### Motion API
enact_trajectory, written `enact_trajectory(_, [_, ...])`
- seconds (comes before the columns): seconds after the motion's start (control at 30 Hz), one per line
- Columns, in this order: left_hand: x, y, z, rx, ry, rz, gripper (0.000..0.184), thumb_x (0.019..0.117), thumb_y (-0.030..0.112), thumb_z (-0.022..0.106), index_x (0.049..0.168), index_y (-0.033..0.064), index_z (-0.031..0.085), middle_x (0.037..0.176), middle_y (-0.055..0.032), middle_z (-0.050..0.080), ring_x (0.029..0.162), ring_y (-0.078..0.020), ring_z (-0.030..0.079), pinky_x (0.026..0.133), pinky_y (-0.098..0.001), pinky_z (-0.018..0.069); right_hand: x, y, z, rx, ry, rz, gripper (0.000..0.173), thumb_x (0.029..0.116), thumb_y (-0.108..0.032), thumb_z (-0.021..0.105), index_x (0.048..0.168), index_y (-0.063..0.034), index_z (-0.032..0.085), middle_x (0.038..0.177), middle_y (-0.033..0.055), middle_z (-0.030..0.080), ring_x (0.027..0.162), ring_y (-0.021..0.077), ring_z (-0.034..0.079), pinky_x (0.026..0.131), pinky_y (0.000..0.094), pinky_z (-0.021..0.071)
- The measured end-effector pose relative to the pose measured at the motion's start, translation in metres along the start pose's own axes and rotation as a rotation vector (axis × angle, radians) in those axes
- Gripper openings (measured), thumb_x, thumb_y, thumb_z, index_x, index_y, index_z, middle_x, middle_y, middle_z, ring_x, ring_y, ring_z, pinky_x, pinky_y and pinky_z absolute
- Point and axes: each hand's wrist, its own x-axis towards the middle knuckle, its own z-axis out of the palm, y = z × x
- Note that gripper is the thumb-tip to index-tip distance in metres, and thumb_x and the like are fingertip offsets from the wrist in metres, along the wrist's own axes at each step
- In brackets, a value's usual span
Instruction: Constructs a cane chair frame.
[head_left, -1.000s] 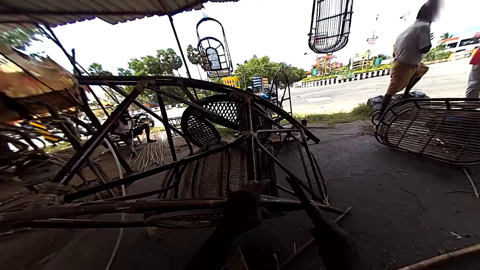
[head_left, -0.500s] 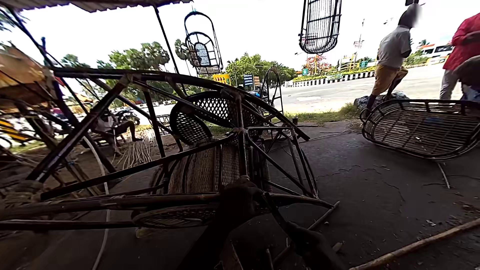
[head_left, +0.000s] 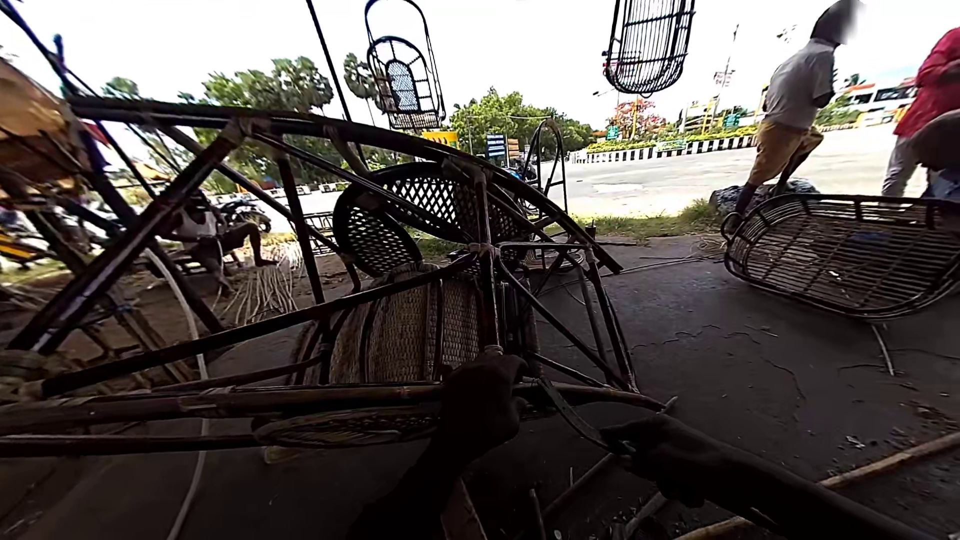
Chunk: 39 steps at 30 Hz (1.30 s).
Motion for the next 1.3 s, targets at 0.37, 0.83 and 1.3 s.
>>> enact_trajectory(0.37, [-0.002,-0.002,0.007,-0.045,0.076,0.019,0.04,0.0765,0.034,0.084,0.114,0.0273,0.073,0.107,0.0055,0.073,0.109,-0.0171,0.068,0.077,-0.0458,0.0588,-0.002,-0.006,0.001,-0.058,-0.018,0.01,0.054,0.1004,-0.021,0.062,0.153,-0.022,0.049,0.075,0.0003,0.056,0.045,0.0084,0.045,0.04,0.0246,0.0417])
enact_trajectory(0.83, [-0.003,0.001,0.009,-0.035,0.078,0.005,0.046,0.0737,0.035,0.085,0.117,0.0287,0.072,0.102,0.0064,0.072,0.097,-0.0156,0.069,0.071,-0.0428,0.057,-0.007,-0.02,-0.001,-0.123,-0.04,0.044,0.055,0.1012,-0.022,0.062,0.154,-0.0241,0.046,0.08,0.0011,0.059,0.045,0.0078,0.043,0.04,0.0242,0.041])
enact_trajectory(1.3, [-0.004,0.001,0.011,-0.019,0.113,0.066,0.042,0.0808,0.032,0.081,0.122,0.0268,0.073,0.106,0.0043,0.073,0.087,-0.018,0.07,0.068,-0.0441,0.0567,-0.002,-0.007,0.074,0.131,0.295,0.016,0.05,0.098,-0.01,0.066,0.146,-0.0128,0.053,0.086,0.0076,0.067,0.051,0.0152,0.059,0.045,0.031,0.0531])
